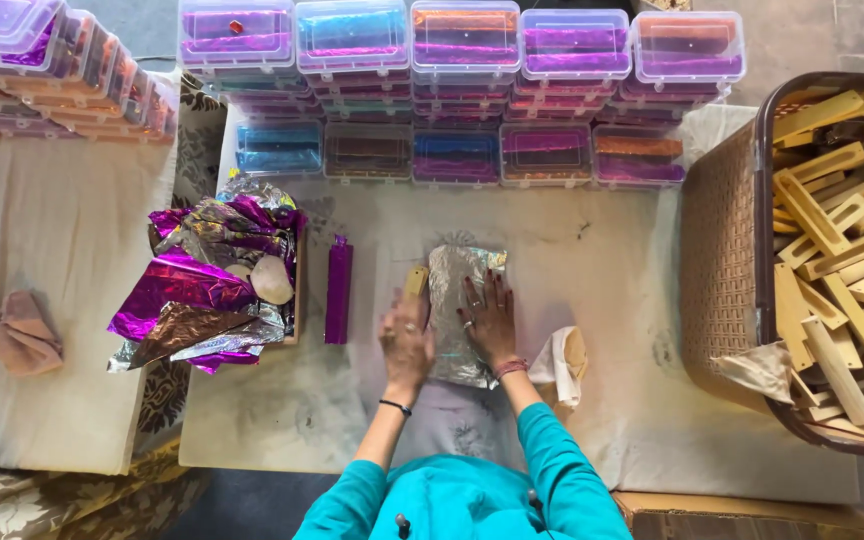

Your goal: The person wraps a purple cylindrical candle in silver foil, pressing the foil around it. They wipe a wooden piece with a cloth, place the wrapped candle into a clear plastic box, close the box, and stack it into a storage organizer with other filled boxes.

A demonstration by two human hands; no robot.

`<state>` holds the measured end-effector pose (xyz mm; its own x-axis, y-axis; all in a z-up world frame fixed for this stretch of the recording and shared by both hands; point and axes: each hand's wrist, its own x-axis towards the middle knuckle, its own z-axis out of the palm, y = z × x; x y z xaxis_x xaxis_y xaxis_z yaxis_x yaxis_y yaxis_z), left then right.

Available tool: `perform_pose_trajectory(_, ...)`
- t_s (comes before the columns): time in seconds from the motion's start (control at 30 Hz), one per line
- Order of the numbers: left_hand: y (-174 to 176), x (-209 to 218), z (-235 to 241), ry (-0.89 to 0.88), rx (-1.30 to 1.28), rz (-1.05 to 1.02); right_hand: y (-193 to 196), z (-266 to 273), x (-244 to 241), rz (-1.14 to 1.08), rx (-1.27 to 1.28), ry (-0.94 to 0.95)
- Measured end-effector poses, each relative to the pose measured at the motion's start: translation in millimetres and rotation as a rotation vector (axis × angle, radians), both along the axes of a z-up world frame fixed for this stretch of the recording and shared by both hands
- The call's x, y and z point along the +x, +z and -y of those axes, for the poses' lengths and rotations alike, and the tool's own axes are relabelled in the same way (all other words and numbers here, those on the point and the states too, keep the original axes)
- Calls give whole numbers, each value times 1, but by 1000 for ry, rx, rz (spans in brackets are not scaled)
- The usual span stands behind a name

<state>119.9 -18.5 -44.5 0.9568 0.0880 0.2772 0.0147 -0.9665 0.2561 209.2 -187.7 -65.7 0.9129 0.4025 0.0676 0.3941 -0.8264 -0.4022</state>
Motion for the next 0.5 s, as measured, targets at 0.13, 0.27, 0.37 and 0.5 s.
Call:
perform_pose_trajectory(0.13,-30,-2,-24,193,-328,-56,-1,-7,6,21,-33,-19)
perform_pose_trajectory(0.27,-43,-16,-31,372,-512,-128,0,-8,6,31,-41,-31)
perform_pose_trajectory(0.37,-21,-16,-29,491,-643,110,-2,-8,4,29,-41,-38)
perform_pose_trajectory(0.5,18,-12,-13,192,-567,91,-7,0,10,20,-17,-36)
